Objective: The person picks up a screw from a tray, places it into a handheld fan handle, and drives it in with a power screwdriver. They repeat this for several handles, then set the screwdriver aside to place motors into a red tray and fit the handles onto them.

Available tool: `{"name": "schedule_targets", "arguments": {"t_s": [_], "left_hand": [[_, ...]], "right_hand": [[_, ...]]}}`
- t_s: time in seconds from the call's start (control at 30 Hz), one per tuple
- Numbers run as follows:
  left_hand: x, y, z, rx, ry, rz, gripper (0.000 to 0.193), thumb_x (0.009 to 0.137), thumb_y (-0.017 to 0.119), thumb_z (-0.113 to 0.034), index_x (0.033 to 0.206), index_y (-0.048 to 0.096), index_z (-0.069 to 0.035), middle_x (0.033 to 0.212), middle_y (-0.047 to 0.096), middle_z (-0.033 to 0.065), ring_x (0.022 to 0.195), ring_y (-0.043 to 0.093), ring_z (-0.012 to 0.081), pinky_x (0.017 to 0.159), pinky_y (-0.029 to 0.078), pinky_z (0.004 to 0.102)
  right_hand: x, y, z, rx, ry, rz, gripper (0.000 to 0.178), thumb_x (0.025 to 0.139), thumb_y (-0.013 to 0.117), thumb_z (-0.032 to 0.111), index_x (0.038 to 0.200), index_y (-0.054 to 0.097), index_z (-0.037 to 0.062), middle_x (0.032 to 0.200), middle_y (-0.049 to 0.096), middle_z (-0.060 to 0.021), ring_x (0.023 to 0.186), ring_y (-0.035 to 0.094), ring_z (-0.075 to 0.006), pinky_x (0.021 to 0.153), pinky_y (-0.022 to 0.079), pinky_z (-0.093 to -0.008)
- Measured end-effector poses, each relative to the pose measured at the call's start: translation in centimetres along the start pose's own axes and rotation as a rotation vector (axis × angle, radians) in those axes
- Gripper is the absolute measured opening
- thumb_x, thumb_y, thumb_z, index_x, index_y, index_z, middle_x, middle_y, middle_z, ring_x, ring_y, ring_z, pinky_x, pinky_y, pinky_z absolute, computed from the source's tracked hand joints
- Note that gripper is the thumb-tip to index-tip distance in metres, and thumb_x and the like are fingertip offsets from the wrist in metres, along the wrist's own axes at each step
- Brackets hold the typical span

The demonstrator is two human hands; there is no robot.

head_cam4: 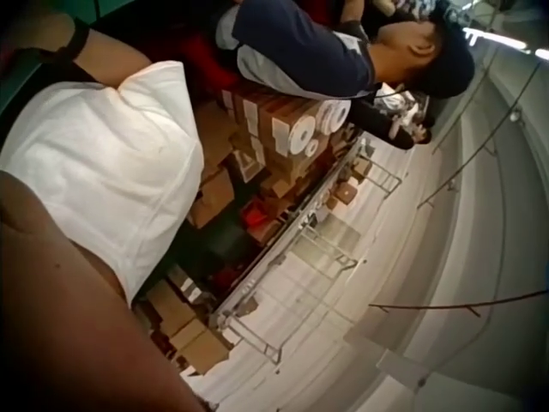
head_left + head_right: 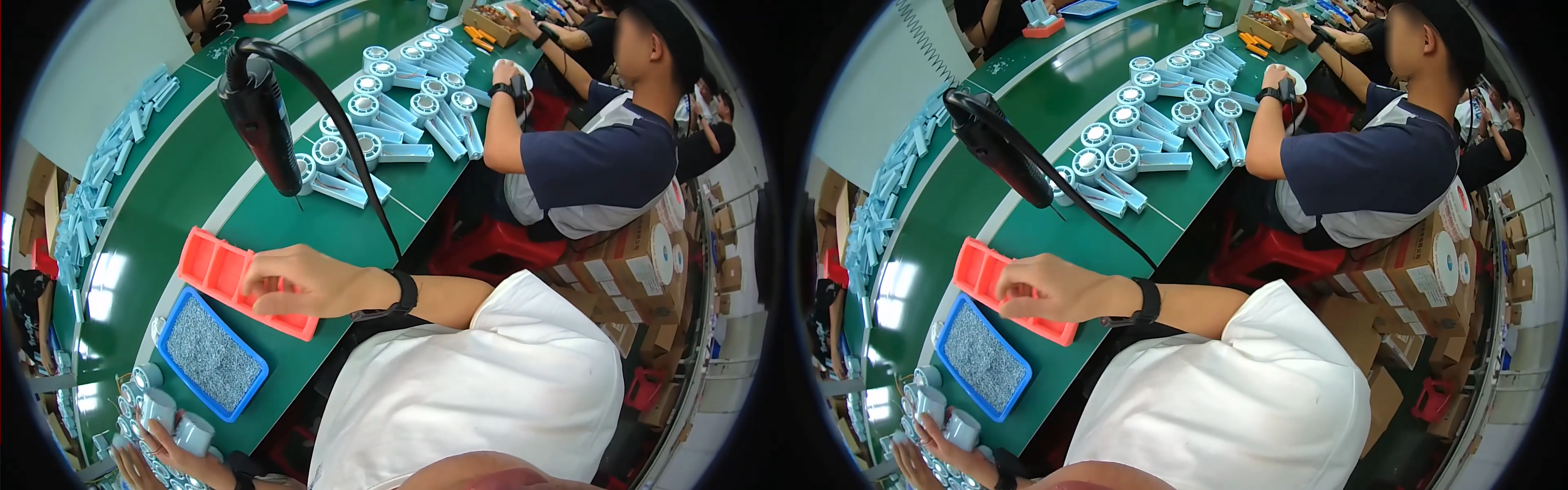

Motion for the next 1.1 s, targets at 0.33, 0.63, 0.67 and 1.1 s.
{"name": "schedule_targets", "arguments": {"t_s": [0.33,0.63,0.67,1.1], "left_hand": [[-8.6,14.2,-4.2,-0.478,-0.107,0.562,0.053,0.097,0.056,-0.033,0.137,0.045,0.0,0.122,0.057,0.0132,0.101,0.061,0.0208,0.081,0.053,0.0342],[-11.3,10.3,-2.9,-1.066,-1.162,0.625,0.063,0.098,0.044,-0.052,0.134,0.045,-0.001,0.117,0.06,0.0233,0.092,0.065,0.0339,0.079,0.056,0.0474],[-12.0,9.5,-2.5,-1.012,-1.198,0.685,0.061,0.096,0.049,-0.05,0.133,0.046,-0.002,0.119,0.058,0.0225,0.096,0.064,0.0341,0.082,0.055,0.0493],[-3.0,20.4,-4.0,0.031,0.299,0.545,0.056,0.071,0.078,-0.005,0.122,0.055,-0.005,0.122,0.054,0.0135,0.111,0.055,0.0272,0.093,0.048,0.037]], "right_hand": [[1.2,4.1,1.9,-0.227,-0.094,0.261,0.055,0.083,0.072,0.038,0.121,0.056,0.0017,0.111,0.057,-0.0157,0.086,0.064,-0.0231,0.073,0.052,-0.0324],[2.8,-2.0,-1.3,0.044,0.198,-0.144,0.06,0.078,0.078,0.007,0.131,0.052,0.0045,0.119,0.06,-0.0062,0.103,0.061,-0.0137,0.088,0.052,-0.0291],[2.8,-2.5,-1.2,0.112,0.238,-0.1,0.059,0.077,0.077,0.004,0.131,0.052,0.0045,0.119,0.06,-0.0064,0.102,0.062,-0.0141,0.089,0.051,-0.029],[14.7,2.3,-11.2,-0.412,-0.194,0.406,0.05,0.077,0.073,0.009,0.123,0.056,0.0005,0.116,0.062,-0.0098,0.102,0.062,-0.0184,0.087,0.052,-0.0305]]}}
Point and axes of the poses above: each hand's wrist, its own x-axis towards the middle knuckle, its own y-axis out of the palm, z = x × y, the point moved 3 cm from there along x, towards the middle knuckle
